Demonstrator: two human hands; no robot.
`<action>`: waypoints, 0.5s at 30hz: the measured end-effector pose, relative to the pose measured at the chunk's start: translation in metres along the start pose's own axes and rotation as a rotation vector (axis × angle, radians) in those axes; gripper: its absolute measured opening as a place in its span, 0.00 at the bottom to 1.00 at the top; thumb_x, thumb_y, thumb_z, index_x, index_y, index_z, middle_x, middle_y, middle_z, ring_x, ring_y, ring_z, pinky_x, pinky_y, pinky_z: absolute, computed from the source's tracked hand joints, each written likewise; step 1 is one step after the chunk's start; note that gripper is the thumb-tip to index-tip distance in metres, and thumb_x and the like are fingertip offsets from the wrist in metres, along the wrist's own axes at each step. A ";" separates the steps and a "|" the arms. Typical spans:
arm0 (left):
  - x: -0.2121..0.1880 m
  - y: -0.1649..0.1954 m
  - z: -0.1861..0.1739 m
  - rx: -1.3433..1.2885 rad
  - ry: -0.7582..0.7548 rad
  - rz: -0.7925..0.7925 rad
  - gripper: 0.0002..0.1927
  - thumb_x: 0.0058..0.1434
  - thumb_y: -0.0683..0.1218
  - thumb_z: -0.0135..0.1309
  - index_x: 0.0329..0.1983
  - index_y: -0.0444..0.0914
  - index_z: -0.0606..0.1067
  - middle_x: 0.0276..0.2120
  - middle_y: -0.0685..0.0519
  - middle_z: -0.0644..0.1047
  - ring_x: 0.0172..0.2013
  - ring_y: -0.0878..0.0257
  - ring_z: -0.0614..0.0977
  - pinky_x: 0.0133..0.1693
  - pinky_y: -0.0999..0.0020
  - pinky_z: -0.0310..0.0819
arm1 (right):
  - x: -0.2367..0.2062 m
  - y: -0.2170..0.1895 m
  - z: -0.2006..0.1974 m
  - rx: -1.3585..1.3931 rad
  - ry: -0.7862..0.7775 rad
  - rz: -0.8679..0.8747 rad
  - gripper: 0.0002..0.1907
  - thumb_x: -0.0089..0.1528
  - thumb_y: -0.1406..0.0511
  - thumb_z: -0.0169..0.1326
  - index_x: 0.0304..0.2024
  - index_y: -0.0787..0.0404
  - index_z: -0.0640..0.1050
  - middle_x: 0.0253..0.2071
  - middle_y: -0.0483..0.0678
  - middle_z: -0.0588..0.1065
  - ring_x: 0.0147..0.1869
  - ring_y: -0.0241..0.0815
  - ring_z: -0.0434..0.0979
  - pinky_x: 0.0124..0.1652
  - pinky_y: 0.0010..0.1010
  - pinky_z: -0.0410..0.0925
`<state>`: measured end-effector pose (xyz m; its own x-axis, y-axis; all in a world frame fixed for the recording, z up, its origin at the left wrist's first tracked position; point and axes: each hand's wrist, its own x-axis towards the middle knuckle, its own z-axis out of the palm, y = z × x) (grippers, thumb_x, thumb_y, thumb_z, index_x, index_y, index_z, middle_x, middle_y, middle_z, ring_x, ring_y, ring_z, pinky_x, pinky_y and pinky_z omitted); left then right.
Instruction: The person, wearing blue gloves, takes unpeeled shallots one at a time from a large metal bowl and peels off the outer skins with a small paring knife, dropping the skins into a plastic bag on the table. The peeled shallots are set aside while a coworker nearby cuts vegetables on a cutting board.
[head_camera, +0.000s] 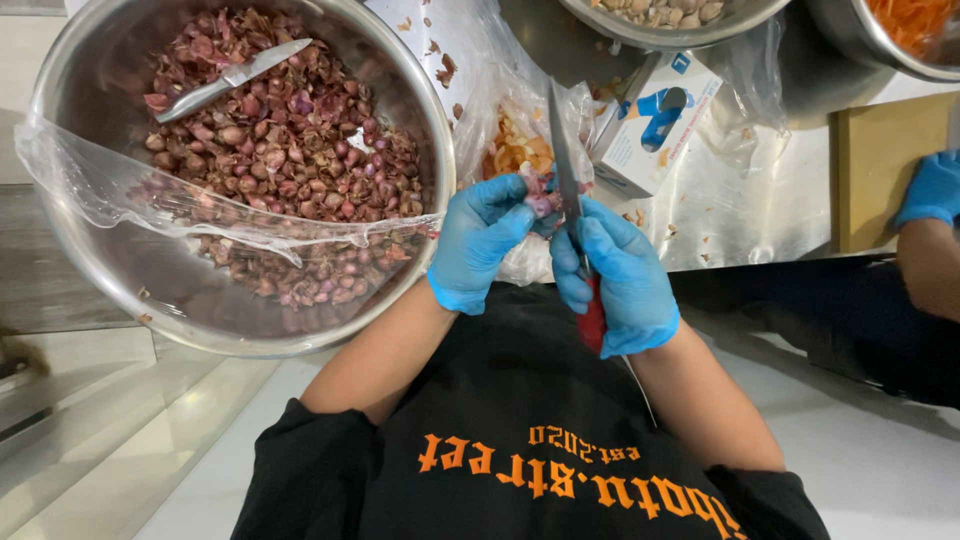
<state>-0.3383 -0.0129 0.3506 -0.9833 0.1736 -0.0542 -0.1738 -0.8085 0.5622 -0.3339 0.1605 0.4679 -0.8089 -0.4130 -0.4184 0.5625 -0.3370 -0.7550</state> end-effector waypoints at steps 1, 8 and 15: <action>0.000 0.001 0.000 -0.013 -0.021 -0.007 0.14 0.71 0.37 0.54 0.59 0.30 0.75 0.51 0.46 0.80 0.51 0.60 0.83 0.59 0.60 0.79 | -0.001 -0.002 0.000 0.068 -0.009 0.036 0.22 0.74 0.59 0.44 0.67 0.61 0.67 0.32 0.46 0.69 0.24 0.34 0.63 0.23 0.23 0.60; 0.004 0.014 0.008 -0.198 -0.047 -0.102 0.15 0.70 0.37 0.53 0.59 0.34 0.75 0.53 0.45 0.79 0.48 0.58 0.83 0.52 0.62 0.79 | 0.000 -0.010 0.001 0.134 -0.063 0.029 0.25 0.73 0.58 0.46 0.72 0.57 0.62 0.34 0.45 0.69 0.26 0.34 0.63 0.25 0.24 0.61; 0.009 0.016 0.020 -0.199 0.069 -0.047 0.14 0.67 0.34 0.58 0.55 0.35 0.73 0.51 0.48 0.78 0.50 0.56 0.83 0.54 0.60 0.80 | 0.000 -0.005 0.015 -0.567 0.041 -0.207 0.42 0.66 0.74 0.44 0.81 0.54 0.46 0.33 0.41 0.67 0.35 0.30 0.63 0.36 0.19 0.62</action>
<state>-0.3490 -0.0131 0.3760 -0.9741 0.1802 -0.1366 -0.2198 -0.8969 0.3837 -0.3339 0.1496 0.4793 -0.9041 -0.3502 -0.2450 0.2232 0.1020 -0.9694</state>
